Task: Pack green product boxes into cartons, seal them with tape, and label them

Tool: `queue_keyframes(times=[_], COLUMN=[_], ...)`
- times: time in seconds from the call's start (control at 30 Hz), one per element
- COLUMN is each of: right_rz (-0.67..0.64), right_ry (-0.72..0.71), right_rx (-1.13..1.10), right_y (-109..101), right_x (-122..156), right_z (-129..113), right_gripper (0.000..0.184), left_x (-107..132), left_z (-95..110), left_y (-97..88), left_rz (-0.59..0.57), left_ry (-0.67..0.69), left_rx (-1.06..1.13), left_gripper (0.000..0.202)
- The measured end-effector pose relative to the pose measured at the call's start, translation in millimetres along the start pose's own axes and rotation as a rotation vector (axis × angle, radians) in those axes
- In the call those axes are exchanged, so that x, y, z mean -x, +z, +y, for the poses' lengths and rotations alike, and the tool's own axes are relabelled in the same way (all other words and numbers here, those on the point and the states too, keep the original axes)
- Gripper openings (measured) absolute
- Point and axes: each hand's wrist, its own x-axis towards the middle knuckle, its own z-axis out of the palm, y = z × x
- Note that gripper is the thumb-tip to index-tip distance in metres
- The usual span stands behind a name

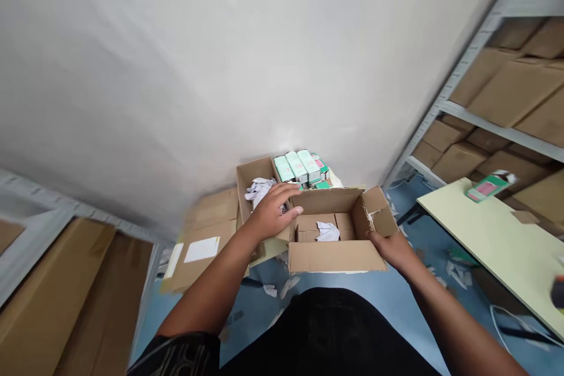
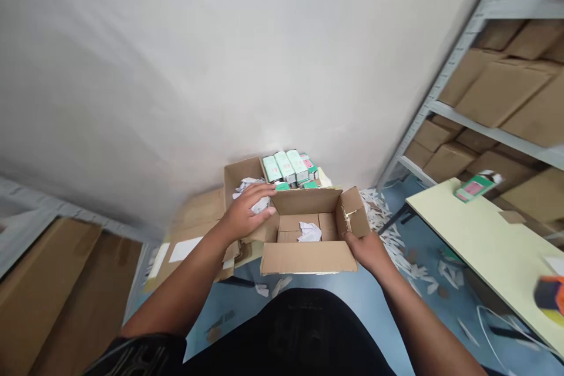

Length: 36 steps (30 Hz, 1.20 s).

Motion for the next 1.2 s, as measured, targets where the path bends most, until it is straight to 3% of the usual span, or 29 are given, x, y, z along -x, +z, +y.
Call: queue_keyframes(times=[0.07,0.13,0.23,0.3,0.5,0.67,0.93,1.07,1.2], right_rz=[0.055,0.133,0.272,0.358,0.520,0.549,0.642,0.628,0.646], right_ry=[0.066,0.148,0.235,0.258,0.396,0.474,0.561,0.680,0.724], right_rx=[-0.018,-0.057,-0.147,-0.191,-0.156,-0.179,-0.159,-0.104,-0.111], right_y=[0.7,1.6,1.3,-1.9,-28.8,-68.3,-171.3,-221.3,-257.2], right_x=[10.6,23.1,43.5,57.3,92.3,98.4,77.6,57.1,21.1], right_z=[3.2,7.5,16.0,23.7,67.2,120.2,231.3,281.3,316.4], right_gripper=[0.032,0.034,0.035,0.037,0.032,0.028,0.040,0.044,0.048], left_x=[1.5,1.0,-4.9,-11.8,-39.6,-69.4,-132.3,-160.7,-188.8], left_z=[-17.3,-34.6,-50.3,-48.8,-1.6,40.0,99.1,121.7,129.7], left_y=[4.1,16.2,47.8,73.7,146.5,209.3,317.6,351.0,377.9], left_rz=[0.106,0.122,-0.038,-0.165,-0.480,-0.577,-0.598,-0.638,-0.736], left_ry=[-0.066,-0.172,-0.303,-0.330,-0.259,-0.228,-0.202,-0.177,-0.134], left_rx=[0.108,0.291,0.564,0.656,0.737,0.704,0.559,0.470,0.431], left_gripper=[0.034,0.040,0.053,0.057,0.065,0.058,0.055,0.045,0.043])
